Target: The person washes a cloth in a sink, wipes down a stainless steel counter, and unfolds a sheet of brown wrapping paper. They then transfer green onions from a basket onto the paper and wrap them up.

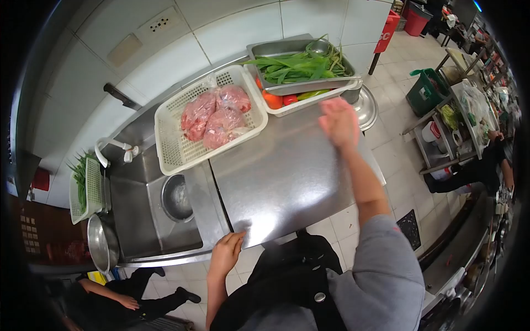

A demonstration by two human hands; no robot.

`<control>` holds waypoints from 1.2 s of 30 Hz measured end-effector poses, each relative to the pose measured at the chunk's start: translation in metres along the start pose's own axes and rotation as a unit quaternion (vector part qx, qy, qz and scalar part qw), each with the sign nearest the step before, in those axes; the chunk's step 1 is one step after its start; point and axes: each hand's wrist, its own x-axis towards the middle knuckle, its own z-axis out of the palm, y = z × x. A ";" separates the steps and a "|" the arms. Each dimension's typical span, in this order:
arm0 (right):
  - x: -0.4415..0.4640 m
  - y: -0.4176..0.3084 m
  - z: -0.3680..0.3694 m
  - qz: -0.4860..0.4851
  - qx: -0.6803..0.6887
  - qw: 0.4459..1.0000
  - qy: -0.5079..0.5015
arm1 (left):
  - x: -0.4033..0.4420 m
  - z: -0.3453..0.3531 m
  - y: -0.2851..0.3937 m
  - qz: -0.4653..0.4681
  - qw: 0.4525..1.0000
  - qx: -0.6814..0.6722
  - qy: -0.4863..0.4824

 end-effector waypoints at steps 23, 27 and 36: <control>-0.122 -0.065 -0.087 -0.130 -0.209 0.949 -0.197 | -0.017 -0.024 0.008 -0.075 0.991 -0.044 0.105; -0.151 -0.066 -0.109 -0.116 -0.051 0.942 -0.310 | -0.030 -0.012 -0.005 -0.086 0.987 -0.049 0.128; -0.041 -0.113 0.023 0.047 -0.013 0.981 -0.190 | -0.008 -0.014 0.018 -0.044 0.989 -0.018 0.137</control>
